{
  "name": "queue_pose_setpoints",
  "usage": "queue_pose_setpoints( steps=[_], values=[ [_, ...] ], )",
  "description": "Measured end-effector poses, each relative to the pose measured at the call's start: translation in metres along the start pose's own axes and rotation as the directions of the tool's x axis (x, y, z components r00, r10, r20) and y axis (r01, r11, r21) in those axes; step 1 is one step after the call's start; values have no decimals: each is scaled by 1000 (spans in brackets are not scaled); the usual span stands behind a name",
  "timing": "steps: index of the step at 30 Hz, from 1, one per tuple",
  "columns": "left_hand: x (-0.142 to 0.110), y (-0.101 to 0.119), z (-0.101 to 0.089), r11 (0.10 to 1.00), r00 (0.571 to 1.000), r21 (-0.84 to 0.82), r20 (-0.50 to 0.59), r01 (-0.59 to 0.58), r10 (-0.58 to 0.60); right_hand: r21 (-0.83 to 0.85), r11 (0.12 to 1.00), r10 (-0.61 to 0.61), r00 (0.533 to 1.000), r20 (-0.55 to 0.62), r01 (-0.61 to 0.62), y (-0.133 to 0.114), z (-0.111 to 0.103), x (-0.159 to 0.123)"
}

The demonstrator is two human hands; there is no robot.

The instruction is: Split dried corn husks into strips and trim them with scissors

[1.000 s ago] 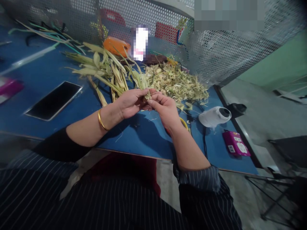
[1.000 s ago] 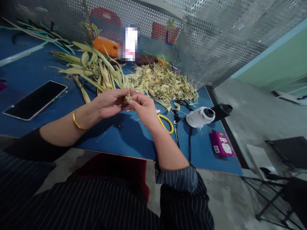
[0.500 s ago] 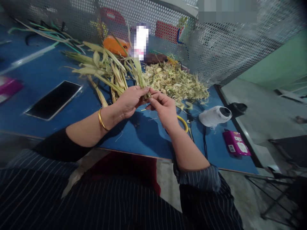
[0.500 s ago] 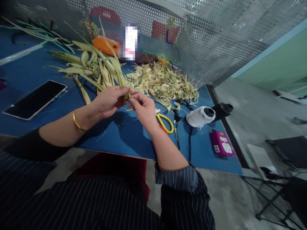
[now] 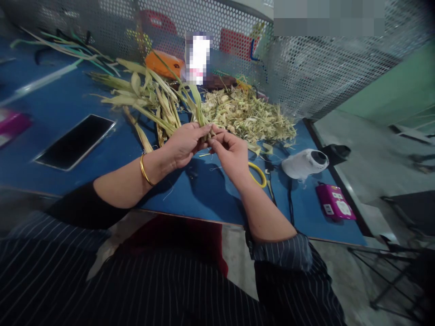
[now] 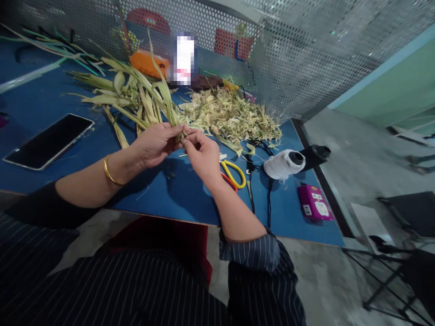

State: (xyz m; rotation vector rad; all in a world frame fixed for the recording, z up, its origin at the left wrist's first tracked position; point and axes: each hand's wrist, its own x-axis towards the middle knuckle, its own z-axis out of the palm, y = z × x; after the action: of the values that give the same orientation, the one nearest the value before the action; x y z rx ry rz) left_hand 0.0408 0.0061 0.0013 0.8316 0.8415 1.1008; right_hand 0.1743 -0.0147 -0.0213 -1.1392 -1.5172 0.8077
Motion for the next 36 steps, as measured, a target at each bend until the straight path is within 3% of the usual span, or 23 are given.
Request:
queue_pose_setpoints(
  steps=[7,16,23,30,36],
  values=[
    [-3,1,3,998,999,-55,29,36,-35,52,999,22,990,-138,-15,-7,-1,-1],
    [-3,0,1,987,996,-142,53,80,-73,6,1000,-24,992,-126,25,1,0,-1],
    [-1,0,-1,976,995,-201,62,86,-75,-62,991,-128,986,-106,122,4,1,-1],
    [-2,2,-1,981,997,-178,23,79,-76,-270,930,-281,956,-86,249,4,1,-4],
    [-1,1,-1,986,998,-155,-6,68,-69,-520,789,-379,925,7,327,-2,2,-9]
  ],
)
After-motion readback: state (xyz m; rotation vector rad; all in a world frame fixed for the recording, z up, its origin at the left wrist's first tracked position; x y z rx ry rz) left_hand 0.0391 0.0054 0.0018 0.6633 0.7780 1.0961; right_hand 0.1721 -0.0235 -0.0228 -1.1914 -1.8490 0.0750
